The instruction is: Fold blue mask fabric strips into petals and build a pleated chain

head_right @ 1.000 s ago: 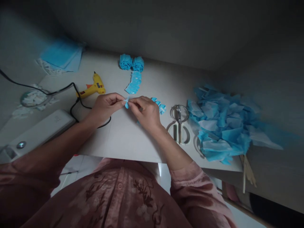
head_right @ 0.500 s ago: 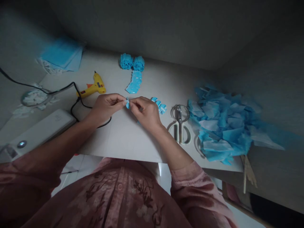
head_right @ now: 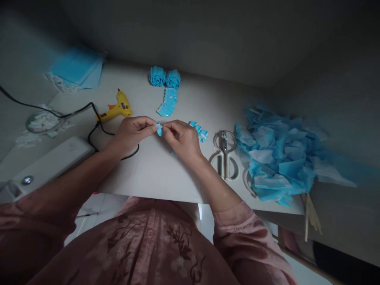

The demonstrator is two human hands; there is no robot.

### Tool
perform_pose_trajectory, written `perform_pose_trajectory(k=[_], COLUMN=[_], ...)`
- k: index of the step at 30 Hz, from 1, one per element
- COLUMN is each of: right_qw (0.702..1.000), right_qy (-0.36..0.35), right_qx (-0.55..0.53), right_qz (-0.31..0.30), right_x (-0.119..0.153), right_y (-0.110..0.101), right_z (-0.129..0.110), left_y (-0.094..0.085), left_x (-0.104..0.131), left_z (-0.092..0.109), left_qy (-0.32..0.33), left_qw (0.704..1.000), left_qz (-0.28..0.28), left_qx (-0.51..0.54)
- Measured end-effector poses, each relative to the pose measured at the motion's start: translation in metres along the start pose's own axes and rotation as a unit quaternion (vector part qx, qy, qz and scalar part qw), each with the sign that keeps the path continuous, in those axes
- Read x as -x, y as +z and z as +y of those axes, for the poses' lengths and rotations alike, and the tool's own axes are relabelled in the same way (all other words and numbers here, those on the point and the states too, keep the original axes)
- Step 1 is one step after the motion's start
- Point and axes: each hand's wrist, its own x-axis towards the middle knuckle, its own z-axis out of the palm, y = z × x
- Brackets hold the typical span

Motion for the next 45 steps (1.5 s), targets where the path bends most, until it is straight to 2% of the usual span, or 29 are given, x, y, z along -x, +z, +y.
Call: perform_pose_trajectory(k=[6, 14, 19, 21, 28, 33, 41, 45], right_qw=[0.999, 0.984, 0.973, 0.968, 0.956, 0.956, 0.957, 0.955], right_qy=[0.033, 0.106, 0.143, 0.157, 0.164, 0.164, 0.164, 0.167], right_qx=[-0.028, -0.142, -0.177, -0.194, -0.236, -0.227, -0.225, -0.234], right_qz=[0.000, -0.015, 0.023, 0.009, -0.052, -0.083, -0.079, -0.073], right_x=[-0.001, -0.004, -0.009, -0.010, -0.010, -0.010, -0.011, -0.011], right_y=[0.000, -0.004, -0.011, -0.011, -0.010, -0.013, -0.014, -0.012], right_z=[-0.001, 0.001, 0.004, 0.005, 0.003, 0.002, 0.000, 0.002], left_y=[0.000, -0.002, -0.005, -0.005, -0.004, -0.007, -0.007, -0.007], left_x=[0.000, -0.002, -0.005, -0.005, 0.000, 0.000, -0.002, -0.002], left_z=[0.002, 0.005, 0.002, 0.002, 0.011, 0.012, 0.007, 0.009], left_qy=[-0.015, -0.066, -0.090, -0.096, -0.087, -0.043, -0.024, -0.033], left_qw=[1.000, 0.995, 0.988, 0.987, 0.993, 0.997, 0.998, 0.998], left_qz=[-0.003, -0.005, -0.015, -0.026, -0.056, -0.061, -0.050, -0.056], left_qx=[0.018, 0.080, 0.126, 0.130, 0.063, 0.019, -0.020, -0.004])
